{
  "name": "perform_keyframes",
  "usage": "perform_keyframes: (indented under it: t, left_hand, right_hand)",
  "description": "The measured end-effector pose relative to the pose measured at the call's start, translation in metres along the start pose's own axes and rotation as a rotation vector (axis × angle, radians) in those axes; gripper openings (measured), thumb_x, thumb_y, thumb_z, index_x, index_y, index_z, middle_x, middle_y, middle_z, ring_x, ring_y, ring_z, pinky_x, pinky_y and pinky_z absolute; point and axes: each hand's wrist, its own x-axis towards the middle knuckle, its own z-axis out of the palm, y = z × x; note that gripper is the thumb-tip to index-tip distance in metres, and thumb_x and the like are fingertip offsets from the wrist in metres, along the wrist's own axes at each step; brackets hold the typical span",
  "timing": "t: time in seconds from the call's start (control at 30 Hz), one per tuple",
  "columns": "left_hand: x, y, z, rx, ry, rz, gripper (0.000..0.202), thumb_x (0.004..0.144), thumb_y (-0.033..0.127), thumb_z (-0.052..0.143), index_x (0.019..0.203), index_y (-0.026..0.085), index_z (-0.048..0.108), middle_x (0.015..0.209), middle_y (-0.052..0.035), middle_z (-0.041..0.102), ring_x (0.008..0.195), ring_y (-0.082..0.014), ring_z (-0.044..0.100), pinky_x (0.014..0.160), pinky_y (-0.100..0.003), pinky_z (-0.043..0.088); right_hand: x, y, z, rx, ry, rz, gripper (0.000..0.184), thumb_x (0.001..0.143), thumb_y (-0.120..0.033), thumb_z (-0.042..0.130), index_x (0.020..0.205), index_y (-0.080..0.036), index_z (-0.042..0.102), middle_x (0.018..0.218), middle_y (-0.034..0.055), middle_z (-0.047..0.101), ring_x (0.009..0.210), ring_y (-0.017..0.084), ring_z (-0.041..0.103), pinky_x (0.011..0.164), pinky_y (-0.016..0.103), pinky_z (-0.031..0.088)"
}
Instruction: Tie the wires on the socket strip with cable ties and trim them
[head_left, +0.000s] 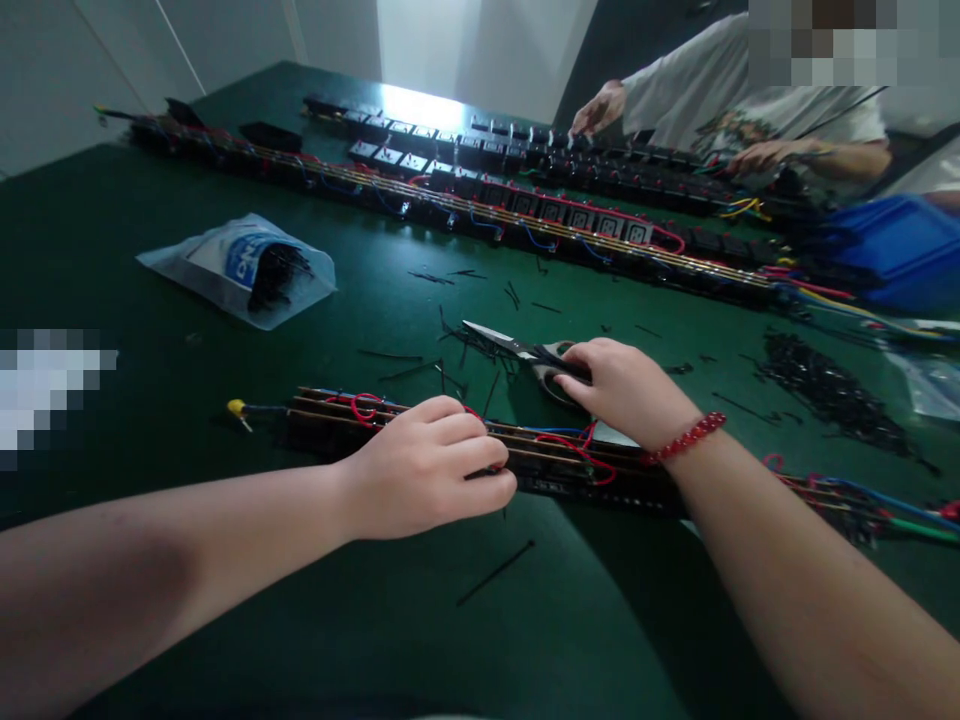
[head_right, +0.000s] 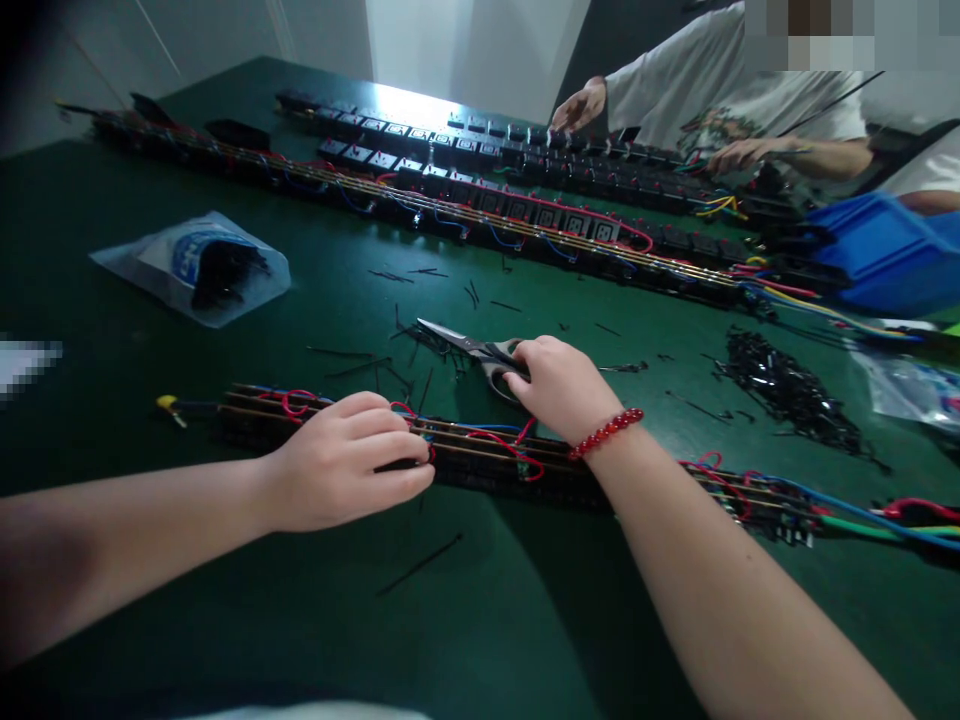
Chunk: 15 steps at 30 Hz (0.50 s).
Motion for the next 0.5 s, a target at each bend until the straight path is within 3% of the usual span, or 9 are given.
perform_keyframes:
  t: [0.1,0.2,0.27,0.3,0.37,0.5]
  left_hand:
    - [0.001,0.0,0.0,-0.005,0.004,0.002,0.005,0.098,0.016,0.07,0.096,0.021,0.068,0.094,0.0012,0.077,0.083,-0.0161,0.065,0.081,-0.033,0.051]
    - [0.001,-0.001,0.0,-0.016,0.014,0.001,0.006,0.097,0.016,0.071,0.093,0.02,0.068,0.091,0.0012,0.077,0.082,-0.0154,0.065,0.08,-0.032,0.051]
    - [0.001,0.0,-0.001,-0.025,0.027,-0.006,0.006,0.096,0.016,0.071,0.092,0.02,0.069,0.089,0.0016,0.077,0.079,-0.0147,0.065,0.079,-0.032,0.052]
    - [0.0,0.0,-0.001,-0.031,0.036,-0.011,0.007,0.096,0.016,0.071,0.091,0.02,0.069,0.087,0.0019,0.077,0.078,-0.0142,0.065,0.078,-0.031,0.052]
    - [0.0,0.0,-0.001,-0.042,0.052,-0.018,0.008,0.097,0.017,0.07,0.089,0.02,0.069,0.084,0.0027,0.077,0.073,-0.0128,0.064,0.075,-0.03,0.053]
    - [0.0,0.001,-0.002,-0.056,0.063,-0.021,0.017,0.1,0.017,0.062,0.084,0.02,0.069,0.08,0.0027,0.077,0.066,-0.0106,0.063,0.069,-0.029,0.055]
  right_hand:
    - [-0.002,-0.003,-0.008,0.045,0.088,0.088,0.035,0.103,-0.046,0.067,0.123,-0.017,0.068,0.117,0.0073,0.071,0.099,0.02,0.07,0.087,0.041,0.062]
    - [-0.012,-0.006,-0.022,0.122,0.124,0.154,0.051,0.091,-0.064,0.072,0.11,-0.017,0.065,0.091,0.0041,0.069,0.074,0.018,0.063,0.068,0.034,0.055]
    - [-0.022,-0.01,-0.034,0.19,0.073,0.151,0.069,0.078,-0.075,0.076,0.114,-0.019,0.061,0.088,0.0042,0.069,0.07,0.02,0.061,0.062,0.033,0.051]
    - [-0.028,-0.011,-0.041,0.221,0.039,0.142,0.072,0.078,-0.078,0.072,0.119,-0.02,0.059,0.091,0.0052,0.07,0.072,0.021,0.061,0.063,0.034,0.051]
    - [-0.04,-0.013,-0.054,0.269,-0.071,0.121,0.066,0.08,-0.078,0.067,0.114,-0.022,0.062,0.088,0.0055,0.072,0.073,0.023,0.064,0.063,0.034,0.051]
    - [-0.057,-0.005,-0.072,0.253,-0.24,0.148,0.051,0.068,-0.073,0.076,0.084,-0.025,0.073,0.077,0.0086,0.074,0.063,0.026,0.063,0.056,0.036,0.045]
